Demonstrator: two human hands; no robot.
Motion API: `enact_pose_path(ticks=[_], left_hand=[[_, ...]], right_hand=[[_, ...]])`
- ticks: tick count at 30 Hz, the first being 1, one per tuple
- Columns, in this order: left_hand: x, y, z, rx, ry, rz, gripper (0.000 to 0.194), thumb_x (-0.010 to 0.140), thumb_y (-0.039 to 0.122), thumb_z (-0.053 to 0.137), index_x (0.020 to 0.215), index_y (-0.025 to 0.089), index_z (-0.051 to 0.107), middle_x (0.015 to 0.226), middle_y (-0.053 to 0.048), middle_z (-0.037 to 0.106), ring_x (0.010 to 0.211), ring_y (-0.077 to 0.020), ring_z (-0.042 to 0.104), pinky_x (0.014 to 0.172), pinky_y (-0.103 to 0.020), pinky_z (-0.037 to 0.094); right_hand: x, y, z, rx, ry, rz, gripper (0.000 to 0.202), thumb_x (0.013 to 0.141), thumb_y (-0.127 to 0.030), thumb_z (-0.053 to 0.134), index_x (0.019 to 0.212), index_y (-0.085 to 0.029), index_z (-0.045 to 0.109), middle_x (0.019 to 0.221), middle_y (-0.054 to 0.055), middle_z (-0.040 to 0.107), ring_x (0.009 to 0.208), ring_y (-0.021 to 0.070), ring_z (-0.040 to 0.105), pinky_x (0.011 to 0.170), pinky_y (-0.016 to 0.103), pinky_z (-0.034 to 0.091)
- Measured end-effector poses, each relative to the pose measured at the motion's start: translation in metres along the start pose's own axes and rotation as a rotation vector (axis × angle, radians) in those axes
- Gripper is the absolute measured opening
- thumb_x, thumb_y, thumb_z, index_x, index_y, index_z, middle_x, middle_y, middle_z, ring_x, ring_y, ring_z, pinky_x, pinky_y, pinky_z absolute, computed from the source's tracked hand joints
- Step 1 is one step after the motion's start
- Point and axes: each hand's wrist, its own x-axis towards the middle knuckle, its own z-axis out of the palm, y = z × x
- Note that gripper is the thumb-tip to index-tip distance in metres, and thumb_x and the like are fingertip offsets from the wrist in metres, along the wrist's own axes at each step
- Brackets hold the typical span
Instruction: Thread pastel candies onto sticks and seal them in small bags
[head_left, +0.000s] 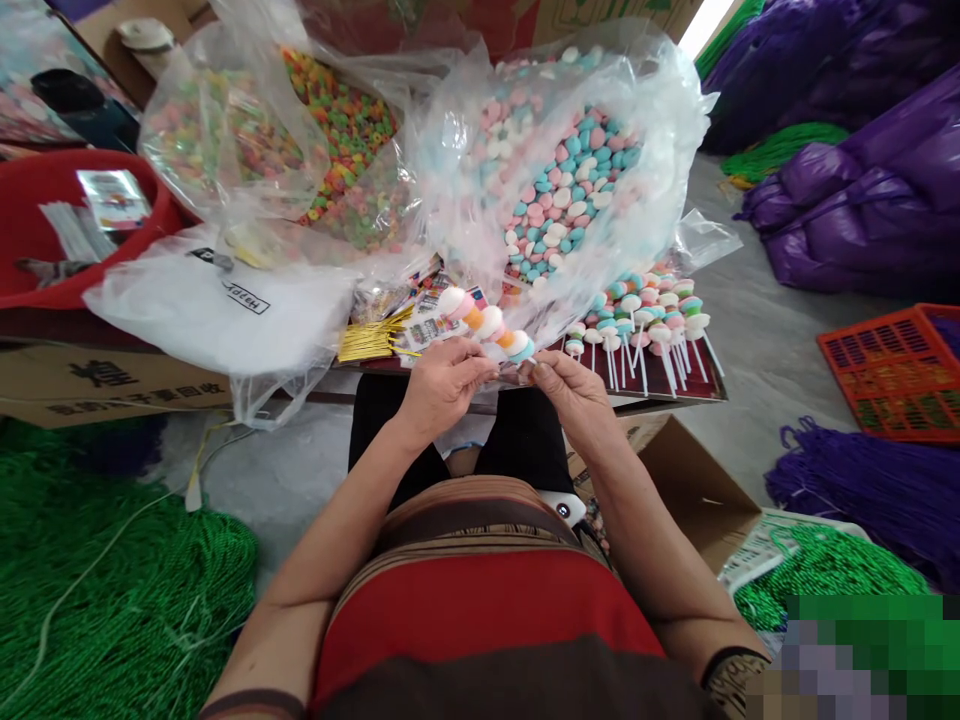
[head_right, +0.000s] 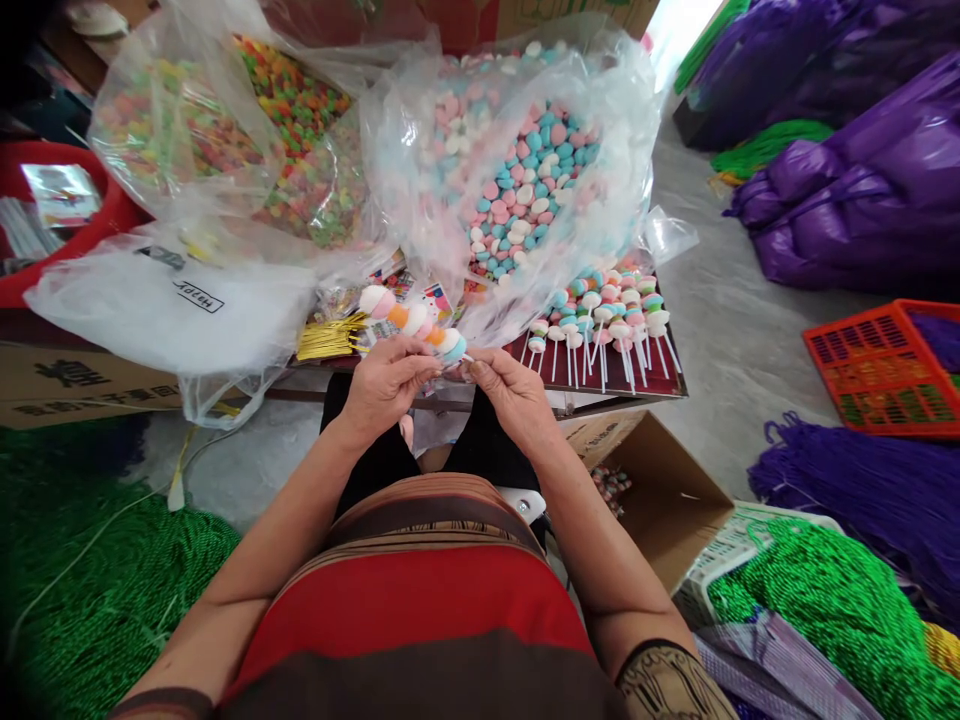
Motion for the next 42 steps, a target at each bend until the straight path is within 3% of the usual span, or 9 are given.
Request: enact_pose_path(ticks=[3,7,10,13,19,25,32,36,42], left_hand=[[0.001,0.002,0.000,-0.072,0.014,-0.034,0.020,0.101,0.028,0.056,0.091,0.021,0.071,0.089,-0.004,0.073,0.083,-0.0141,0.066,0.075,-0.028,0.047],[-0.002,0.002,-0.003,-0.267,-0.018,-0.177,0.019,0.101,0.028,0.055,0.089,0.021,0.068,0.087,-0.004,0.072,0.084,-0.0140,0.067,0.078,-0.027,0.050],[-0.005,-0.002,-0.005,-0.357,0.020,-0.319,0.022,0.100,0.035,0.058,0.085,0.021,0.067,0.083,-0.003,0.071,0.081,-0.0143,0.065,0.077,-0.028,0.050],[-0.006,-0.007,-0.005,-0.573,0.096,-0.502,0.026,0.095,0.046,0.065,0.085,0.021,0.067,0.085,-0.002,0.070,0.081,-0.0141,0.064,0.078,-0.029,0.051],[-0.005,-0.012,-0.009,-0.957,0.195,-0.727,0.041,0.077,0.058,0.082,0.077,0.020,0.067,0.092,-0.003,0.068,0.078,-0.0113,0.061,0.069,-0.025,0.050],[-0.003,-0.014,-0.019,-0.964,0.128,-0.681,0.038,0.076,0.057,0.083,0.075,0.021,0.070,0.093,-0.004,0.069,0.087,-0.0137,0.064,0.075,-0.028,0.052],[-0.005,-0.025,-0.024,-0.887,-0.008,-0.556,0.028,0.085,0.051,0.077,0.081,0.023,0.076,0.099,-0.007,0.072,0.094,-0.0168,0.067,0.078,-0.031,0.054],[-0.001,-0.028,-0.026,-0.852,-0.074,-0.487,0.018,0.088,0.042,0.076,0.085,0.024,0.078,0.100,-0.006,0.073,0.096,-0.0163,0.068,0.085,-0.033,0.054],[0.004,-0.028,-0.023,-0.818,-0.045,-0.528,0.028,0.087,0.049,0.074,0.082,0.022,0.076,0.098,-0.007,0.072,0.091,-0.0164,0.068,0.077,-0.030,0.054]], right_hand=[[-0.002,0.007,0.010,0.110,0.019,0.026,0.035,0.085,-0.061,0.073,0.087,-0.026,0.074,0.087,0.000,0.075,0.091,0.0208,0.070,0.095,0.040,0.056],[-0.002,0.011,0.020,0.300,0.129,0.043,0.032,0.082,-0.059,0.077,0.083,-0.027,0.071,0.081,-0.001,0.073,0.082,0.0188,0.069,0.088,0.038,0.058],[0.002,0.005,0.017,0.286,0.162,0.007,0.030,0.082,-0.057,0.077,0.082,-0.028,0.072,0.078,-0.002,0.072,0.083,0.0187,0.070,0.093,0.038,0.057],[0.003,-0.008,0.006,0.231,0.132,-0.019,0.030,0.081,-0.056,0.078,0.080,-0.027,0.073,0.083,0.001,0.077,0.094,0.0228,0.073,0.101,0.044,0.055],[-0.009,-0.022,-0.037,0.013,0.130,-0.130,0.027,0.085,-0.051,0.076,0.079,-0.025,0.077,0.076,0.002,0.077,0.091,0.0272,0.075,0.094,0.049,0.058],[-0.015,-0.019,-0.073,-0.219,0.128,-0.209,0.018,0.082,-0.047,0.080,0.077,-0.030,0.080,0.072,-0.003,0.073,0.079,0.0210,0.071,0.103,0.048,0.053],[-0.007,-0.038,-0.087,-0.443,0.040,-0.273,0.011,0.084,-0.043,0.077,0.083,-0.032,0.082,0.077,-0.001,0.076,0.074,0.0198,0.066,0.087,0.042,0.056],[-0.006,-0.045,-0.096,-0.537,0.053,-0.297,0.011,0.085,-0.041,0.076,0.085,-0.031,0.081,0.080,-0.001,0.077,0.077,0.0199,0.067,0.085,0.039,0.054],[-0.009,-0.047,-0.098,-0.547,0.101,-0.392,0.004,0.083,-0.032,0.078,0.080,-0.031,0.080,0.077,0.000,0.076,0.074,0.0187,0.067,0.087,0.041,0.054]])
